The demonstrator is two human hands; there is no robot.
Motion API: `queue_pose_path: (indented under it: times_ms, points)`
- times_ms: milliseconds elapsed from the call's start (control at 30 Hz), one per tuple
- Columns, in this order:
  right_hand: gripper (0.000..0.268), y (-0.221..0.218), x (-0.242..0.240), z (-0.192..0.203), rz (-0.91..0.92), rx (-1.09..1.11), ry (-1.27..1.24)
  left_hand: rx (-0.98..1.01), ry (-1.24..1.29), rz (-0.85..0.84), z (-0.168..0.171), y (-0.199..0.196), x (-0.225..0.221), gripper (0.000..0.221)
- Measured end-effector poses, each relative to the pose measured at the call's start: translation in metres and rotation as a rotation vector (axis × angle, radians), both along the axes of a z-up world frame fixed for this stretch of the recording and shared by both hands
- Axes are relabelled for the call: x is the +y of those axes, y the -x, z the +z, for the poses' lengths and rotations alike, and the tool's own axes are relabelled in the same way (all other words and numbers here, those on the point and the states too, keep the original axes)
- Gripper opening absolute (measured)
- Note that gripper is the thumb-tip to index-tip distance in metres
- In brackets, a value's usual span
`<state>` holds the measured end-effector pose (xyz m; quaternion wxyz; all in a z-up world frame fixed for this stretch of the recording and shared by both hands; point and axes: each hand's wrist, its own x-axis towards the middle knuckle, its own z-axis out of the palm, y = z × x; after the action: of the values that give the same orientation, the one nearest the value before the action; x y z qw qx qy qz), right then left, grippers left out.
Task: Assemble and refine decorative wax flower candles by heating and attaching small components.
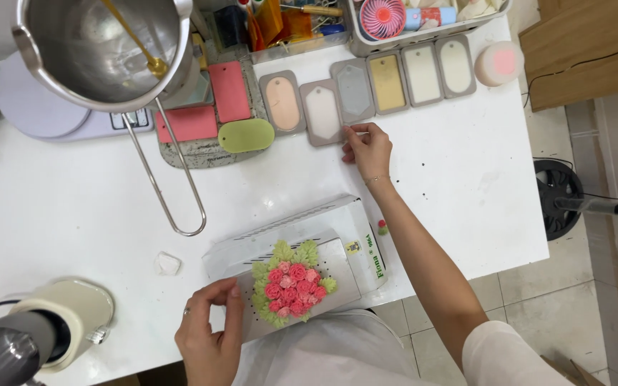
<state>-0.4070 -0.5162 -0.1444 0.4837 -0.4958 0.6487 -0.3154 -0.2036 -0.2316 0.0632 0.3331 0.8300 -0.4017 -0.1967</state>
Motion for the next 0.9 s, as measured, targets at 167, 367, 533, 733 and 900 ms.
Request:
queue_pose_path:
  times_ms: [167,367,533,733,900]
  points:
    - [0.026,-0.014,-0.011,0.01,0.055,-0.031,-0.214,0.032,0.043,-0.087,0.008,0.003,-0.006,0.018]
    - [0.014,0.008,-0.01,-0.024,-0.014,-0.354,-0.224,0.063,0.088,-0.039,0.01,0.003,0.003,0.019]
    - [0.011,0.02,0.013,0.059,0.021,-0.483,-0.112,0.101,0.159,-0.057,0.018,0.001,0.008,0.017]
    - [0.004,0.04,0.079,0.193,0.086,-0.524,0.026,0.882,0.119,0.0,0.025,-0.002,0.0,0.026]
    - [0.004,0.067,0.146,0.252,0.105,-0.615,0.082,1.436,0.213,-0.269,0.041,0.005,-0.021,0.051]
